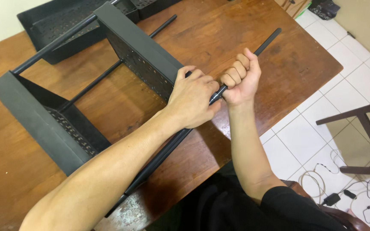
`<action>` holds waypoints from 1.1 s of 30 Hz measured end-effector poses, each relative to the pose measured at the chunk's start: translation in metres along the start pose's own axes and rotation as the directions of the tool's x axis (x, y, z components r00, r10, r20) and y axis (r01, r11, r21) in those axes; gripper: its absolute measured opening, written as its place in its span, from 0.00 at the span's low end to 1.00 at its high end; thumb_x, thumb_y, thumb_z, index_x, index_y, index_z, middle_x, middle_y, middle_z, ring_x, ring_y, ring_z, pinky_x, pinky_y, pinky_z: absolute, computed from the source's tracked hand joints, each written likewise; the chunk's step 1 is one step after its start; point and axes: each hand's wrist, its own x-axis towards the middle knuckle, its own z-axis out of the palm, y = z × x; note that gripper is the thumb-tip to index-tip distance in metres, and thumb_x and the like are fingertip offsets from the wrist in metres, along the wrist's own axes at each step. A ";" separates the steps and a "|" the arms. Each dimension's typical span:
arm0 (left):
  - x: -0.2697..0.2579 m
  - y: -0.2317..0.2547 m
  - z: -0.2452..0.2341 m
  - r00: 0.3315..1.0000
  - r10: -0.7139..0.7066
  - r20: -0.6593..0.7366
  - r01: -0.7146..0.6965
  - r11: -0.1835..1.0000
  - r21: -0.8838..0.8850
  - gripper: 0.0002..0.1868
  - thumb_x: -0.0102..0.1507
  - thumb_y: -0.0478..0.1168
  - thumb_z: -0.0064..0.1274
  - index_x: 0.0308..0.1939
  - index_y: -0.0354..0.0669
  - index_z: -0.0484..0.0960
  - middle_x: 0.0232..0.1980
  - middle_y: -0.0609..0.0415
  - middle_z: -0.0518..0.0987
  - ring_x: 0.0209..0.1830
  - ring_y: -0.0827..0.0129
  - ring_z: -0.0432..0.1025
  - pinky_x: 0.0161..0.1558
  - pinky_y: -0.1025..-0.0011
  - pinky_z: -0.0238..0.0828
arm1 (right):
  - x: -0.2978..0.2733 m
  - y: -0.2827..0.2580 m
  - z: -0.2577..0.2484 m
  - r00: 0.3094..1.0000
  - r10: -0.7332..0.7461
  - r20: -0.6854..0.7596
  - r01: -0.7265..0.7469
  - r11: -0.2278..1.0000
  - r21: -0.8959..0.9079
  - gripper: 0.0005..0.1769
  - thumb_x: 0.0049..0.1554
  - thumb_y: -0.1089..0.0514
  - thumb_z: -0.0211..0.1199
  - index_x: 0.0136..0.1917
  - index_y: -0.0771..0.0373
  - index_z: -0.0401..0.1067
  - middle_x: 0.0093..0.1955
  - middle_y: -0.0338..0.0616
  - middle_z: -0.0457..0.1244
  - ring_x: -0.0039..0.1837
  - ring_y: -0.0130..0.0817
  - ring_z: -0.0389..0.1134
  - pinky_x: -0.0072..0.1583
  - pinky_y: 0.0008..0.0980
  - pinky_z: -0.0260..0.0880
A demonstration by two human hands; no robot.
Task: The person assembles a black plastic crate by inserting metal rods into the side panels and securing them by hand. The person repeatedly adjusts the crate orientation and tightens the rods to form a stable rectangular frame.
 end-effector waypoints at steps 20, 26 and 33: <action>-0.002 -0.004 0.004 0.998 -0.045 -0.038 0.047 0.998 0.039 0.13 0.56 0.47 0.57 0.33 0.39 0.83 0.37 0.51 0.80 0.49 0.56 0.72 0.67 0.50 0.52 | 0.026 0.014 -0.020 0.849 0.004 0.529 -0.166 0.951 0.260 0.26 0.69 0.48 0.43 0.29 0.47 0.46 0.21 0.22 0.37 0.23 0.17 0.34 0.29 0.23 0.34; -0.003 -0.007 0.003 0.997 -0.054 -0.051 0.056 0.997 0.052 0.12 0.56 0.46 0.56 0.32 0.40 0.82 0.36 0.51 0.80 0.48 0.56 0.72 0.65 0.51 0.54 | 0.020 -0.015 -0.009 0.982 0.184 -0.037 -0.185 0.982 -0.021 0.29 0.74 0.46 0.37 0.30 0.50 0.47 0.22 0.28 0.37 0.25 0.25 0.33 0.32 0.30 0.33; -0.004 -0.011 0.001 0.999 -0.048 -0.023 0.049 0.998 0.036 0.19 0.57 0.48 0.57 0.44 0.38 0.84 0.41 0.49 0.81 0.52 0.55 0.72 0.67 0.51 0.53 | -0.008 -0.001 0.039 0.965 -0.072 -0.253 -0.072 0.853 -0.517 0.13 0.62 0.46 0.50 0.45 0.55 0.66 0.37 0.38 0.60 0.42 0.31 0.63 0.49 0.33 0.62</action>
